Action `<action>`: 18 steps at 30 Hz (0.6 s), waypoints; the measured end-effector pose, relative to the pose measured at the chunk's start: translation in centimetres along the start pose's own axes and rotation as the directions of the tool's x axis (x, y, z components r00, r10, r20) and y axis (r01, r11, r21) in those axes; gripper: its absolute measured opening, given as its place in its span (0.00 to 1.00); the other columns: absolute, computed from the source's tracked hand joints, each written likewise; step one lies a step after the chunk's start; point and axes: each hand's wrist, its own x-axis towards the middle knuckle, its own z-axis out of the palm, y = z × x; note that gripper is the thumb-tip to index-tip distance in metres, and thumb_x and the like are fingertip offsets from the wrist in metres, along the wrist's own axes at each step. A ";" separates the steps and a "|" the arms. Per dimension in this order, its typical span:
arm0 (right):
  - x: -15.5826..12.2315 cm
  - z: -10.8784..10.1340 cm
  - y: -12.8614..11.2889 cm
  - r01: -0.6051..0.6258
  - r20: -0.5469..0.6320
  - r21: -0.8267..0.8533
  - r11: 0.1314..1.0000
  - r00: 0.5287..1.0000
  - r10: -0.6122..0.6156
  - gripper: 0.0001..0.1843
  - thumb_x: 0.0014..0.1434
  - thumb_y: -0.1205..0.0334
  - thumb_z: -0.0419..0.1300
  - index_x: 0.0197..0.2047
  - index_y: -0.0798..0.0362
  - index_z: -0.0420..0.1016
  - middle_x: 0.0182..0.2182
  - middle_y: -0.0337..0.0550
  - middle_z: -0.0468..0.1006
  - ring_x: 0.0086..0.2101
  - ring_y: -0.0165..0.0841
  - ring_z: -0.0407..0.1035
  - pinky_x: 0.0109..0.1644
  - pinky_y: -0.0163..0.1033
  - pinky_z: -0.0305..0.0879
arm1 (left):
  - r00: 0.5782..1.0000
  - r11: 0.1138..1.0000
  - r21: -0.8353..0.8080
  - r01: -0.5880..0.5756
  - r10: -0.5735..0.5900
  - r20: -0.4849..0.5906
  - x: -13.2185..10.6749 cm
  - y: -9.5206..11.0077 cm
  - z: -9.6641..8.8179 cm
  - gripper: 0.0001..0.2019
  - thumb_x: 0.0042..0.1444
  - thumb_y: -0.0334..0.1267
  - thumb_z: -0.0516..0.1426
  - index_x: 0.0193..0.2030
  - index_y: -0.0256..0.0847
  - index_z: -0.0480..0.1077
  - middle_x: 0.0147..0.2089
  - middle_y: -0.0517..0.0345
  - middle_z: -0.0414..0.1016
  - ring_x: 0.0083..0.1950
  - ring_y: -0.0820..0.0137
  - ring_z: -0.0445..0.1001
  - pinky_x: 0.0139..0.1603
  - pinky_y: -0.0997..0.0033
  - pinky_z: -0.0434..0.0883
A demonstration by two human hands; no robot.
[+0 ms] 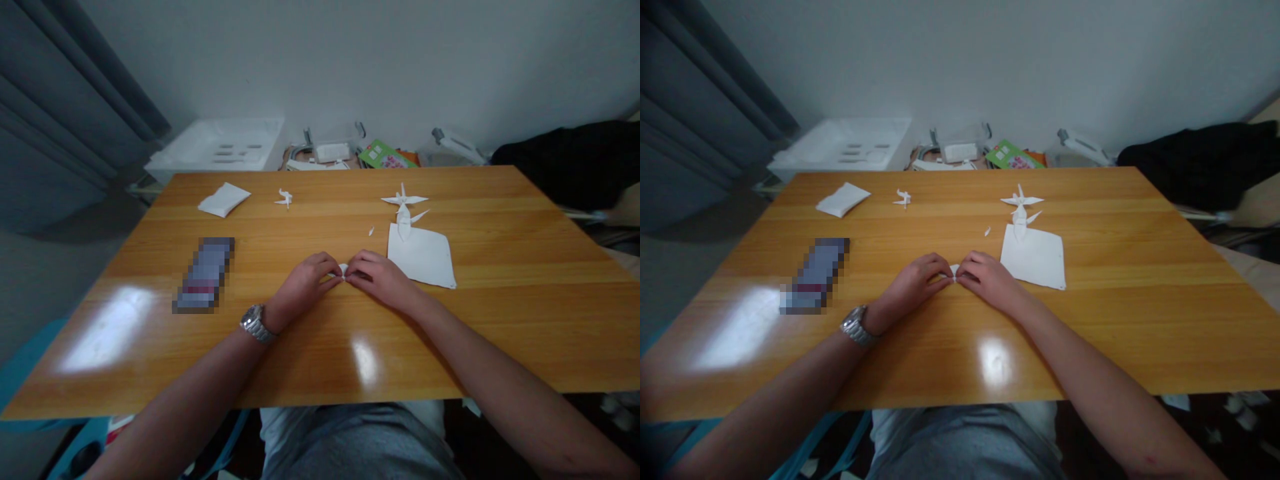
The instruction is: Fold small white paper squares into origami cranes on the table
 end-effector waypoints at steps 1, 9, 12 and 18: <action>0.0 0.0 0.0 -0.001 0.002 0.001 1.000 1.000 0.001 0.05 0.67 0.65 0.60 0.41 0.52 0.78 0.40 0.47 0.76 0.43 0.38 0.72 0.47 0.42 0.68 | 1.000 1.000 -0.004 0.001 -0.001 0.002 0.0 0.0 0.0 0.05 0.66 0.37 0.58 0.42 0.41 0.75 0.44 0.54 0.74 0.47 0.65 0.74 0.51 0.66 0.70; 0.0 0.0 -0.5 -0.028 -0.013 -0.007 1.000 1.000 0.028 0.06 0.68 0.66 0.58 0.40 0.52 0.77 0.39 0.47 0.76 0.42 0.38 0.71 0.47 0.42 0.68 | 1.000 0.999 0.042 0.024 -0.024 -0.002 0.1 0.6 -0.1 0.06 0.67 0.38 0.57 0.42 0.39 0.74 0.44 0.52 0.74 0.47 0.64 0.73 0.52 0.64 0.70; 0.2 0.2 -0.7 -0.056 -0.026 -0.012 0.998 0.998 0.056 0.06 0.68 0.67 0.57 0.39 0.53 0.76 0.39 0.47 0.75 0.42 0.38 0.71 0.47 0.42 0.67 | 0.999 0.996 0.087 0.018 -0.015 -0.043 0.0 0.6 0.0 0.06 0.66 0.38 0.58 0.42 0.40 0.75 0.45 0.52 0.73 0.49 0.63 0.72 0.53 0.63 0.70; 0.4 0.6 -0.8 -0.090 -0.044 -0.024 0.996 0.995 0.089 0.05 0.66 0.69 0.58 0.38 0.55 0.75 0.38 0.46 0.74 0.40 0.36 0.70 0.44 0.40 0.66 | 0.993 0.992 0.084 0.097 -0.091 -0.075 0.3 0.9 0.4 0.07 0.67 0.38 0.57 0.39 0.38 0.74 0.43 0.52 0.72 0.47 0.64 0.72 0.52 0.63 0.71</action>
